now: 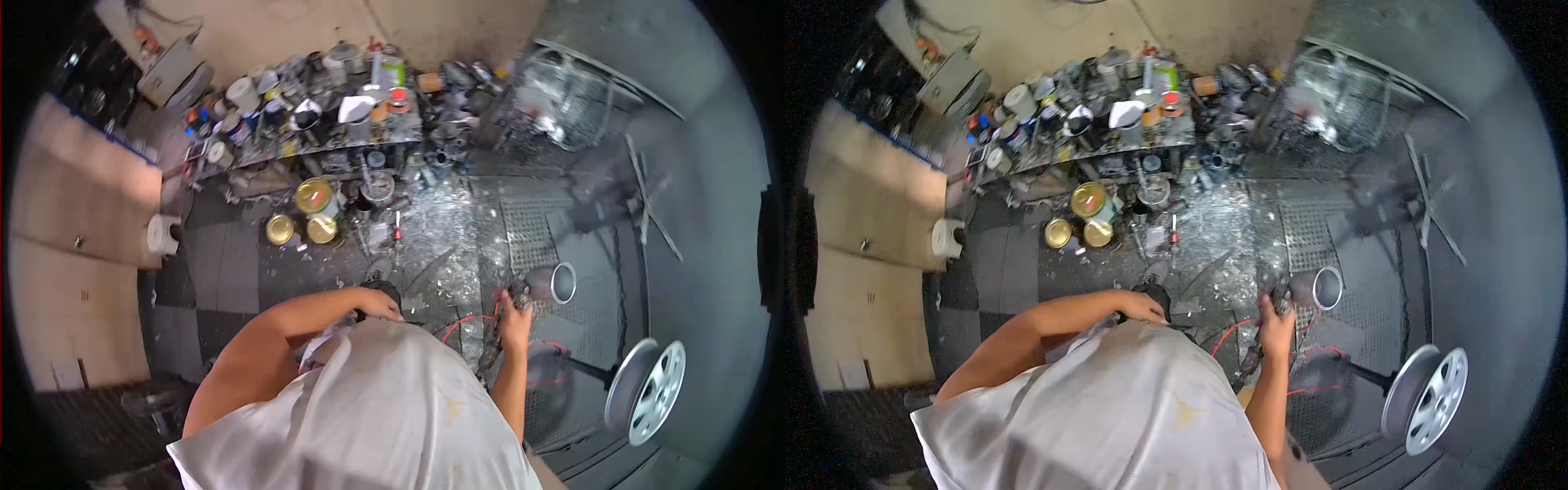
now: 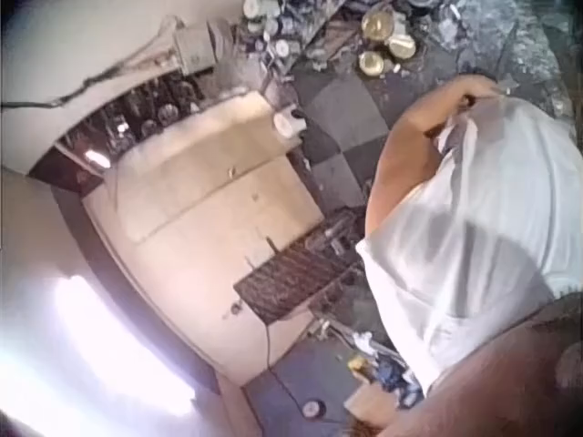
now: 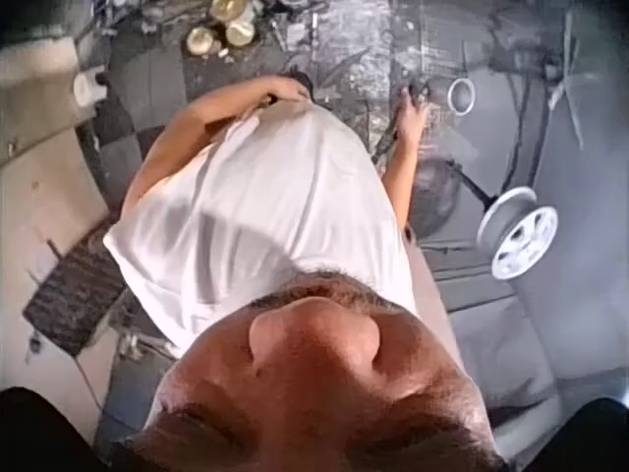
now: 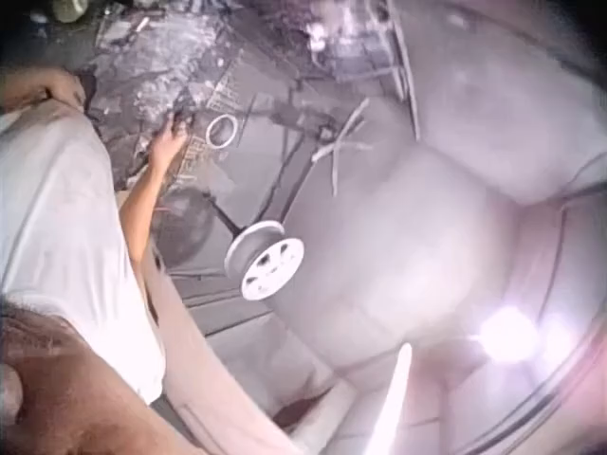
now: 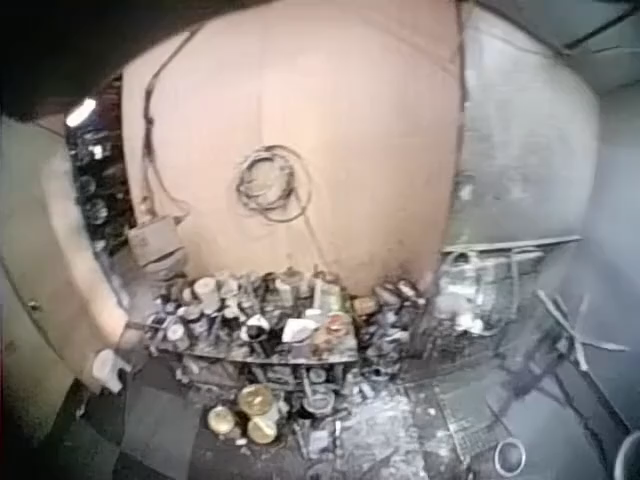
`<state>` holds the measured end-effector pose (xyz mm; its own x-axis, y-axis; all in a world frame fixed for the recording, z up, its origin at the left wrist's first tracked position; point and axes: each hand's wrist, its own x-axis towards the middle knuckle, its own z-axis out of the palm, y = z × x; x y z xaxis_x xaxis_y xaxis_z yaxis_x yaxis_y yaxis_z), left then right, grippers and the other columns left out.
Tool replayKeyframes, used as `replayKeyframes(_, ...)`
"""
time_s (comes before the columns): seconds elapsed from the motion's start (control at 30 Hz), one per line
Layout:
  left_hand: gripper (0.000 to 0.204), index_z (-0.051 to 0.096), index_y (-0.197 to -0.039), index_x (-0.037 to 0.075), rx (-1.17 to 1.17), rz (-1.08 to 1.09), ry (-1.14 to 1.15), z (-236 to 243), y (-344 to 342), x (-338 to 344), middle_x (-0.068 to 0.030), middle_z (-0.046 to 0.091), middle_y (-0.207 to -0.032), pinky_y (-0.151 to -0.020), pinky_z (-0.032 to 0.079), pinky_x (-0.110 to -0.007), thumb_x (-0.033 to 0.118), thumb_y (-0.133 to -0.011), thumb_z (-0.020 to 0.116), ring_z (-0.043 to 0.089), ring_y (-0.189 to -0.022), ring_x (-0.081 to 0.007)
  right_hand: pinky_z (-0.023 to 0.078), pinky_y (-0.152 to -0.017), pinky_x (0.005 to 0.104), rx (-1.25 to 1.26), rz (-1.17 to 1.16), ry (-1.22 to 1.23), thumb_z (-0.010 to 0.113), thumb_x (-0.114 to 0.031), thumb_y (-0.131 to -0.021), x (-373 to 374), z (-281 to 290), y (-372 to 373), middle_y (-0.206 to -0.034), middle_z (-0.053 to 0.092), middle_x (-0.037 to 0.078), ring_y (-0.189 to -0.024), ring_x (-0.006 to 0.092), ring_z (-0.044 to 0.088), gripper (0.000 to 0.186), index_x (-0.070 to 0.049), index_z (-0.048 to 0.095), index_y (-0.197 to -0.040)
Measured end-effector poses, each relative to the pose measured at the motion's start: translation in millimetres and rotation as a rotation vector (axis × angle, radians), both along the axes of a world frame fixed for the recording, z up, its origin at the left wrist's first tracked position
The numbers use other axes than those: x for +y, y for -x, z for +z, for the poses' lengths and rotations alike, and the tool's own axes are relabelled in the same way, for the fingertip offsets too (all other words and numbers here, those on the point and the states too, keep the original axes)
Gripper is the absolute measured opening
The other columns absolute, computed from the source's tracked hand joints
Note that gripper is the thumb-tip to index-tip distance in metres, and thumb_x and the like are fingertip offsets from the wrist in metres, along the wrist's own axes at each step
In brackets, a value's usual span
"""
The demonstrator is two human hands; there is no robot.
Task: The recorder prepares silver paint and uses a spray gun to paint a car rim.
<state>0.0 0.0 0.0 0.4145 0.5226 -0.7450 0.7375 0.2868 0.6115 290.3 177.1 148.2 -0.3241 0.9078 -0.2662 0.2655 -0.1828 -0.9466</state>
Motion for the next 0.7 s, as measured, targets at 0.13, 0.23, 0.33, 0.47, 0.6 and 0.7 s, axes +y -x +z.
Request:
replayKeyframes(0.13,0.059,0.071,-0.116,0.003,-0.012,0.382,-0.022,0,102,-45,-0.0199,0.069,-0.118,-0.096,0.048,-0.044,0.055,-0.090,0.061,0.064,-0.112,-0.0327,0.046,-0.047,0.0272,-0.025,0.037,0.160,0.066,-0.017,-0.095,-53,-54,59,-0.085,0.067,0.001,-0.068,0.0107,0.059,0.012,-0.007,0.067,-0.101)
replayKeyframes(0.23,0.046,0.075,-0.104,0.004,0.101,0.551,-0.051,-43,133,-44,-0.0196,0.071,-0.111,-0.089,0.052,-0.046,0.046,-0.087,0.065,0.067,-0.104,-0.0361,0.046,-0.053,0.0265,-0.131,0.173,0.251,0.065,-0.008,-0.094,-46,-60,90,-0.089,0.062,0.000,-0.070,0.0095,0.056,0.018,-0.005,0.060,-0.111)
replayKeyframes(0.33,0.043,0.073,-0.107,0.006,0.392,0.603,-0.085,-89,175,-52,-0.0187,0.070,-0.111,-0.084,0.052,-0.044,0.042,-0.084,0.069,0.068,-0.099,-0.0356,0.047,-0.057,0.0273,-0.226,0.196,0.305,0.067,-0.008,-0.093,-52,-59,126,-0.088,0.063,0.001,-0.070,0.0104,0.056,0.020,-0.004,0.060,-0.111)
replayKeyframes(0.47,0.033,0.072,-0.109,0.006,0.077,1.246,0.073,-143,262,-55,-0.0102,0.072,-0.106,-0.077,0.054,-0.043,0.030,-0.087,0.068,0.070,-0.084,-0.0292,0.049,-0.065,0.0291,-0.364,0.419,0.223,0.069,-0.007,-0.091,-47,-57,175,-0.090,0.066,0.002,-0.075,0.0116,0.059,0.023,-0.003,0.061,-0.112)
replayKeyframes(0.6,0.023,0.064,-0.112,0.010,-0.395,2.170,0.098,-188,341,-9,-0.0023,0.068,-0.100,-0.073,0.054,-0.034,0.023,-0.093,0.065,0.066,-0.085,-0.0188,0.048,-0.064,0.0281,-0.447,0.408,0.258,0.068,-0.008,-0.092,-40,-68,204,-0.089,0.066,0.002,-0.073,0.0100,0.058,0.020,-0.002,0.061,-0.109)
replayKeyframes(0.7,0.025,0.061,-0.111,0.012,-0.738,2.795,0.053,-220,392,18,-0.0036,0.065,-0.108,-0.078,0.053,-0.034,0.034,-0.099,0.060,0.062,-0.099,-0.0194,0.047,-0.064,0.0265,-0.487,0.328,0.449,0.067,-0.006,-0.092,-31,-56,234,-0.089,0.064,0.001,-0.076,0.0085,0.056,0.014,-0.003,0.063,-0.105)
